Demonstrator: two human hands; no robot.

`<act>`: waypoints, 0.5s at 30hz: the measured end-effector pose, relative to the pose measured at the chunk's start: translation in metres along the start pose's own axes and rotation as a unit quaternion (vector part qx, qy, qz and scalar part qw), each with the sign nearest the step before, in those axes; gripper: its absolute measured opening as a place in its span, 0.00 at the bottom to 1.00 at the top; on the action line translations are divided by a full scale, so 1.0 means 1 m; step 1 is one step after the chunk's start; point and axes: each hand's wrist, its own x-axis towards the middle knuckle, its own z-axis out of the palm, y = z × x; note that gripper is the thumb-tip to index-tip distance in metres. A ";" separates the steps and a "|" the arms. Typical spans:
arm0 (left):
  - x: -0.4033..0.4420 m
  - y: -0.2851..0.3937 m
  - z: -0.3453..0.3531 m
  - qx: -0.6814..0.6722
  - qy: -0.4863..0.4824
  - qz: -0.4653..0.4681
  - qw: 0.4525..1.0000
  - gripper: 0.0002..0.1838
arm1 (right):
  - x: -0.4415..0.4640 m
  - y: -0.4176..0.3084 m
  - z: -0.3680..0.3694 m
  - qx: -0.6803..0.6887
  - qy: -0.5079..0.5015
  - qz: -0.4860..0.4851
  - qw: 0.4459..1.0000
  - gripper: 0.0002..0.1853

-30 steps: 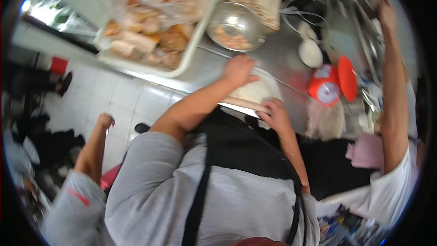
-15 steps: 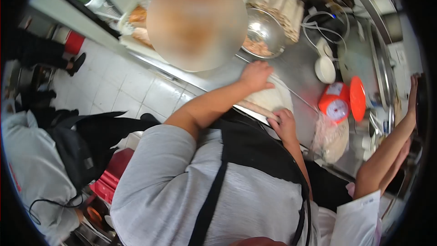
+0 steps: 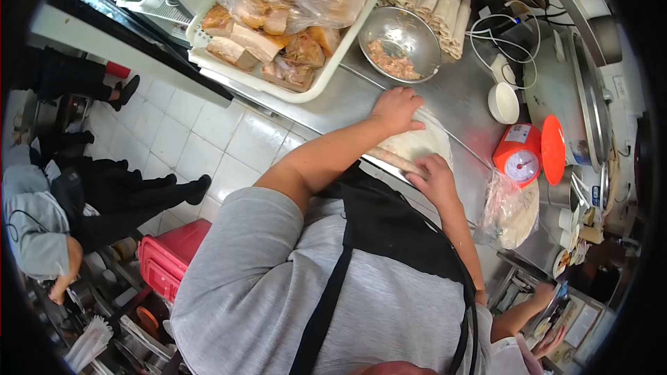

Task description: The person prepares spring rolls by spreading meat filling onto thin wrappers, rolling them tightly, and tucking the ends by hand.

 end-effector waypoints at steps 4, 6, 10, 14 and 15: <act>0.000 -0.001 0.006 -0.013 0.019 0.007 1.000 0.25 | 0.006 -0.004 0.011 0.028 -0.016 0.006 0.999 0.15; 0.000 0.000 0.005 -0.011 0.022 0.009 1.000 0.25 | 0.006 -0.007 0.012 0.037 -0.018 0.013 0.999 0.15; 0.002 0.000 0.005 -0.004 0.016 0.010 1.000 0.25 | 0.018 -0.016 0.005 0.023 -0.058 0.011 0.998 0.15; 0.000 0.000 0.006 -0.003 0.022 0.012 1.000 0.24 | 0.018 -0.016 0.027 0.038 -0.032 -0.006 0.999 0.15; 0.001 -0.001 0.006 -0.011 0.020 0.016 1.000 0.24 | 0.018 -0.017 0.028 0.043 -0.031 0.004 0.999 0.15</act>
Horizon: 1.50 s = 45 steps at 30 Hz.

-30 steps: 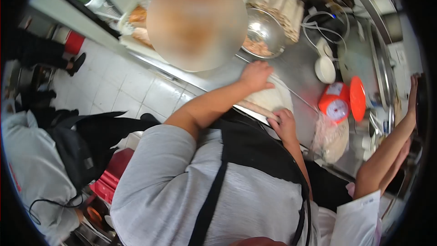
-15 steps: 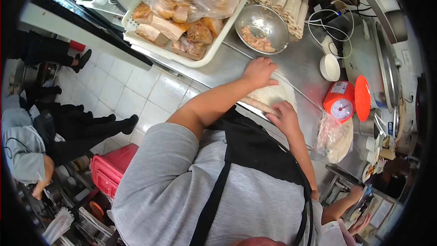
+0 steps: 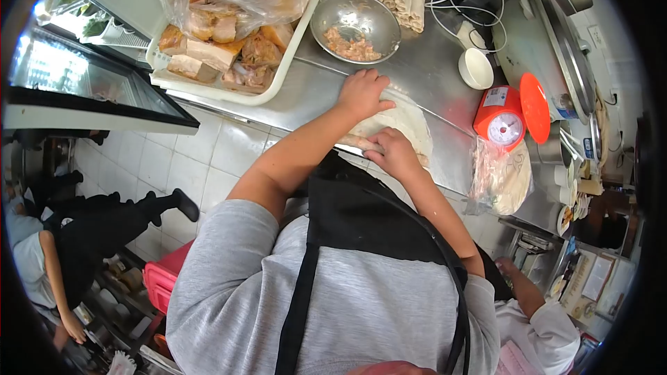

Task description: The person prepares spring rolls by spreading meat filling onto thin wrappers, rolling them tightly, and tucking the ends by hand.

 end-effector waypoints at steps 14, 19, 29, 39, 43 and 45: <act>-0.094 0.010 -0.055 -0.080 -0.128 0.080 0.985 0.19 | -0.025 0.006 -0.006 -0.098 0.083 0.005 0.992 0.17; -0.094 0.013 -0.051 -0.030 -0.112 0.068 0.991 0.18 | -0.069 0.039 -0.029 -0.123 0.120 0.057 0.983 0.14; -0.084 0.013 -0.051 0.023 -0.057 0.083 0.995 0.14 | -0.050 0.048 -0.041 -0.093 0.089 0.078 0.989 0.14; -0.073 0.046 -0.032 0.019 -0.082 0.058 0.995 0.18 | -0.016 0.056 -0.054 -0.026 -0.060 -0.050 0.997 0.15; -0.072 0.038 -0.026 -0.011 -0.068 0.038 0.997 0.17 | 0.012 0.041 -0.050 -0.042 -0.109 -0.092 0.989 0.17; -0.072 0.039 -0.025 -0.012 -0.053 0.033 0.998 0.16 | 0.024 0.038 -0.040 -0.053 -0.120 -0.108 0.985 0.17</act>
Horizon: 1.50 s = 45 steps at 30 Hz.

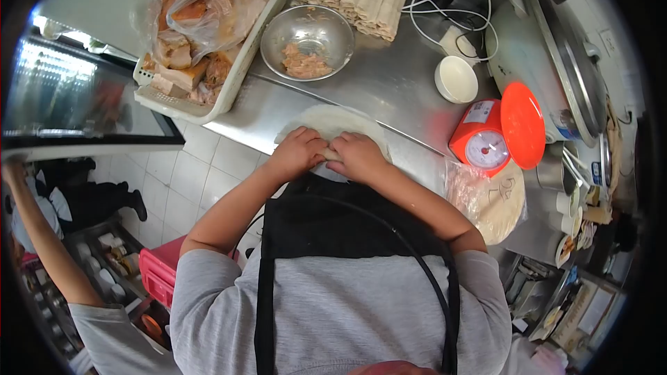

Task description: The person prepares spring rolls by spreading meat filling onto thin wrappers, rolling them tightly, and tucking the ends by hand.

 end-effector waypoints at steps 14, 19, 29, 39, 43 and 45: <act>-0.004 -0.008 -0.011 0.058 -0.002 -0.018 0.998 0.14 | -0.083 0.045 0.005 0.076 0.089 0.069 0.991 0.11; 0.008 -0.016 -0.014 0.085 0.013 0.031 0.996 0.10 | -0.078 0.034 0.000 0.021 0.099 0.156 0.983 0.11; 0.019 -0.005 -0.007 0.085 0.050 0.072 0.992 0.11 | -0.064 0.026 0.005 0.017 0.124 0.089 0.988 0.13; 0.042 -0.019 -0.002 0.047 -0.017 0.054 0.997 0.06 | -0.041 0.011 -0.001 -0.035 0.190 0.053 0.980 0.14; 0.044 -0.014 -0.004 0.071 0.007 0.047 0.996 0.09 | -0.038 0.022 0.009 -0.019 0.193 0.050 0.980 0.14; 0.042 -0.008 0.000 0.079 0.029 0.060 0.995 0.12 | -0.037 0.024 0.009 -0.010 0.197 0.048 0.979 0.13</act>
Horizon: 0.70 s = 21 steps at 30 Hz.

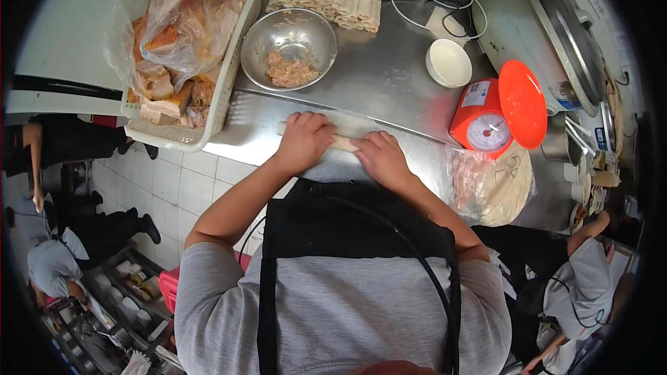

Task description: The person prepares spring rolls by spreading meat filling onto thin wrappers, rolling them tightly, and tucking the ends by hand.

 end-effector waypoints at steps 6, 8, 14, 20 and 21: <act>-0.006 0.012 0.014 -0.017 0.026 0.018 0.999 0.17 | 0.007 0.017 -0.009 0.004 0.005 0.014 1.000 0.14; -0.006 0.010 0.014 -0.017 0.029 0.025 0.999 0.17 | 0.021 0.041 -0.031 -0.021 0.041 0.054 0.997 0.17; -0.007 0.020 0.015 0.004 0.044 0.002 0.999 0.17 | 0.048 0.116 -0.097 -0.328 0.005 0.307 0.893 0.26; -0.011 0.023 0.022 0.001 0.081 -0.018 0.997 0.14 | 0.045 0.129 -0.110 -0.263 0.092 0.179 0.943 0.21; -0.011 0.023 0.023 -0.003 0.087 -0.022 0.996 0.14 | 0.040 0.123 -0.110 -0.180 0.090 0.115 0.973 0.19</act>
